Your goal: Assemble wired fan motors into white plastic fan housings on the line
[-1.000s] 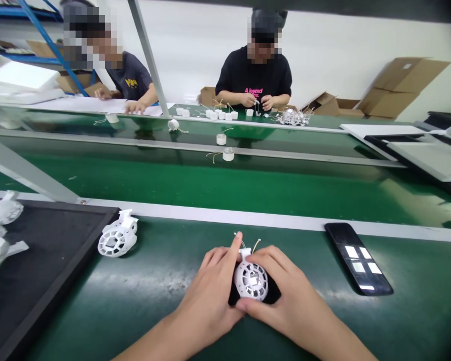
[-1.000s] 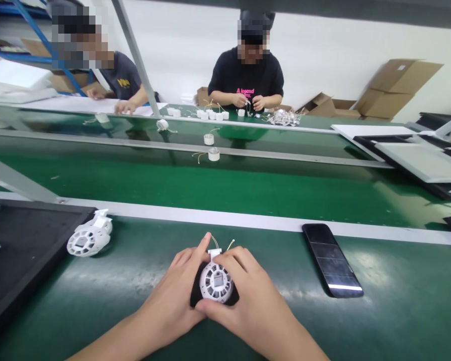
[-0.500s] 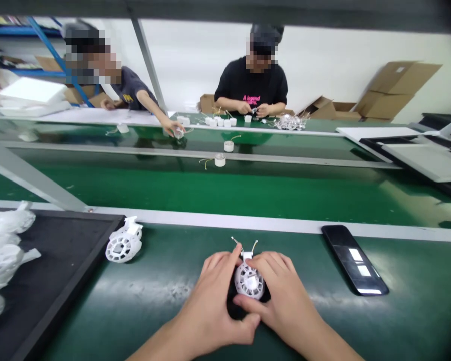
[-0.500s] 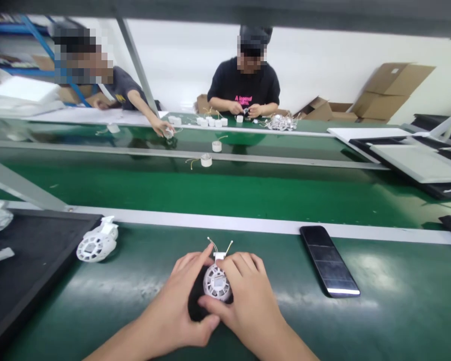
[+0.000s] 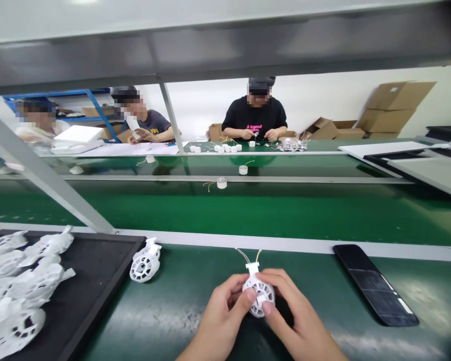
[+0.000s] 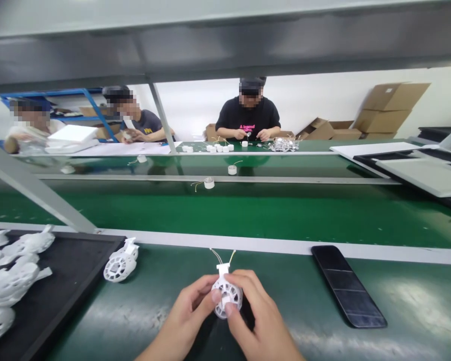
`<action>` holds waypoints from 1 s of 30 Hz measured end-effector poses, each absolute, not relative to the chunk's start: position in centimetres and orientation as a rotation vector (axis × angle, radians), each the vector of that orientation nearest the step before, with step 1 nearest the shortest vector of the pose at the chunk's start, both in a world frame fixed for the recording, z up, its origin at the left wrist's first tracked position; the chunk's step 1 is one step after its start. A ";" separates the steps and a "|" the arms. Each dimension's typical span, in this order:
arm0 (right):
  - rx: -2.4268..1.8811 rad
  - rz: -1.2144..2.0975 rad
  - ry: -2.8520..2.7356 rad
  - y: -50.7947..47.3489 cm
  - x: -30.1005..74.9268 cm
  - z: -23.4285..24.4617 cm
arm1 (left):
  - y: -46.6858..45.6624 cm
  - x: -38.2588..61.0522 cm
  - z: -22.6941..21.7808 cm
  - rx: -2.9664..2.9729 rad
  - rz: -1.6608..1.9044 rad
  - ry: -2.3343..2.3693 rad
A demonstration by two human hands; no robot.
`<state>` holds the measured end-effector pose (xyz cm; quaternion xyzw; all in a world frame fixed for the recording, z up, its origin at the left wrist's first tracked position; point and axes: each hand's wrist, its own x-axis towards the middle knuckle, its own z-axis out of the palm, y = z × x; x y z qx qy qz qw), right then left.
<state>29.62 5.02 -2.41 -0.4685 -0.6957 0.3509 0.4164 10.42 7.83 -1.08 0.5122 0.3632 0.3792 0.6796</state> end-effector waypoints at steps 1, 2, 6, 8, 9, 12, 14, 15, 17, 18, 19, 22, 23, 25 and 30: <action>-1.189 0.903 -1.728 5.0 29.6 -2.5 | 7.9 10.5 -1.2 1.141 0.861 0.815; -1.195 0.926 -1.716 5.0 29.5 -2.5 | 8.0 10.5 -1.4 1.134 0.863 0.815; -1.176 1.112 -1.555 4.8 29.3 -2.8 | 8.2 10.7 -2.1 1.171 0.860 0.843; -1.131 1.255 -1.402 4.7 29.3 -2.9 | 8.3 10.7 -2.3 1.236 0.860 0.899; -1.109 1.320 -1.319 4.6 29.3 -3.0 | 8.4 10.8 -2.4 1.271 0.856 0.926; -1.078 1.399 -1.128 4.7 29.4 -3.8 | 8.2 10.9 -1.9 1.373 0.808 0.974; -1.091 1.387 -1.117 4.8 29.6 -4.6 | 8.2 11.2 -1.1 1.529 0.728 1.011; -1.102 1.364 -1.148 4.9 29.8 -5.0 | 8.4 11.3 -0.4 1.673 0.672 1.034; -1.126 1.273 -1.283 5.0 30.2 -5.9 | 9.8 11.3 1.3 2.072 0.477 1.091; -1.146 1.200 -1.367 5.1 30.5 -6.2 | 11.1 11.0 2.4 2.256 0.361 1.138; -1.177 1.121 -1.452 5.2 30.8 -6.4 | 12.9 10.5 3.5 2.394 0.258 1.213; -1.305 0.967 -1.647 5.5 31.8 -6.6 | 19.7 7.6 6.7 2.482 0.130 1.626; -1.338 0.962 -1.691 5.5 32.1 -6.6 | 22.0 6.4 7.5 2.471 0.103 1.771; -1.375 0.986 -1.771 5.5 32.6 -6.6 | 25.6 4.0 8.5 2.460 0.012 1.947; -1.404 0.886 -1.913 5.0 33.3 -6.5 | 25.8 -0.8 8.2 2.542 -0.164 1.958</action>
